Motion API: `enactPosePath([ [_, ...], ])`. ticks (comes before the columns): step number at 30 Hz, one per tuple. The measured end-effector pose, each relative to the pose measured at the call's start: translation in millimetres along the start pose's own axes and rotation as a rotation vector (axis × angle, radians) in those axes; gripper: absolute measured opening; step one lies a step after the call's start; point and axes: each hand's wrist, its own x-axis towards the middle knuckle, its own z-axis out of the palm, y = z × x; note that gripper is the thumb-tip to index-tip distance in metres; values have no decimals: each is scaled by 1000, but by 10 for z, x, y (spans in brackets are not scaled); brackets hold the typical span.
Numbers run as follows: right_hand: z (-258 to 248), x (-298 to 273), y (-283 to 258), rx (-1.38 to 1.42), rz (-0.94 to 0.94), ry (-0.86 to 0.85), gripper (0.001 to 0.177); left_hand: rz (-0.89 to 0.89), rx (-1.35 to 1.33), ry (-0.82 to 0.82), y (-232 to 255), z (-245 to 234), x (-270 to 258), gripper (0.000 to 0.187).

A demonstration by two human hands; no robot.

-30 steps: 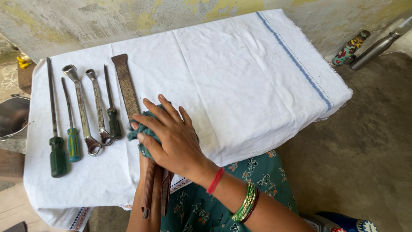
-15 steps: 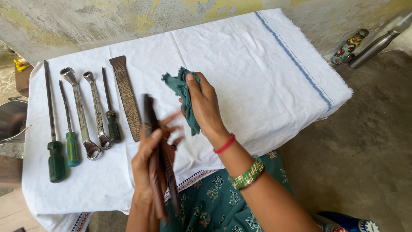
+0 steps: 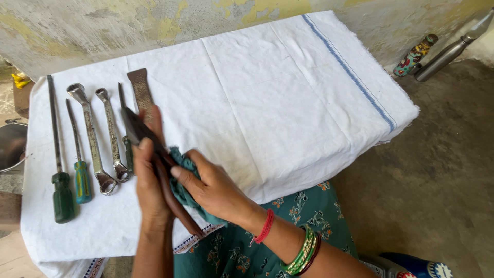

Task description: The person scrubs a pair of pliers with a dark abrasive pad, then wipes them with a green cloth. The person repeats the process on a metal wrench, scrubbing and wiping it before placing it on the white cloth.

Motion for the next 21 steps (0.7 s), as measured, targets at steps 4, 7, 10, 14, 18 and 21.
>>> enactPosePath([
  [4, -55, -15, 35, 317, -189, -104, 34, -85, 42, -2, 73, -80, 53, 63],
  [7, -46, 11, 88, 130, -643, 61, 42, -120, 24, 30, 70, -112, 50, 56],
  [10, -52, 68, 187, -79, -709, 209, 40, -130, 1, 69, 16, -94, 31, 51],
  [14, -86, 241, 234, 65, -427, 135, 31, -106, 53, 48, 43, -75, -6, 47],
  [18, -274, 330, 271, 687, 176, -251, 50, -161, -101, 18, 2, -42, -61, 39],
  [21, -339, 313, 225, 600, 248, -260, 52, -150, -118, 41, -87, -48, -90, 29],
])
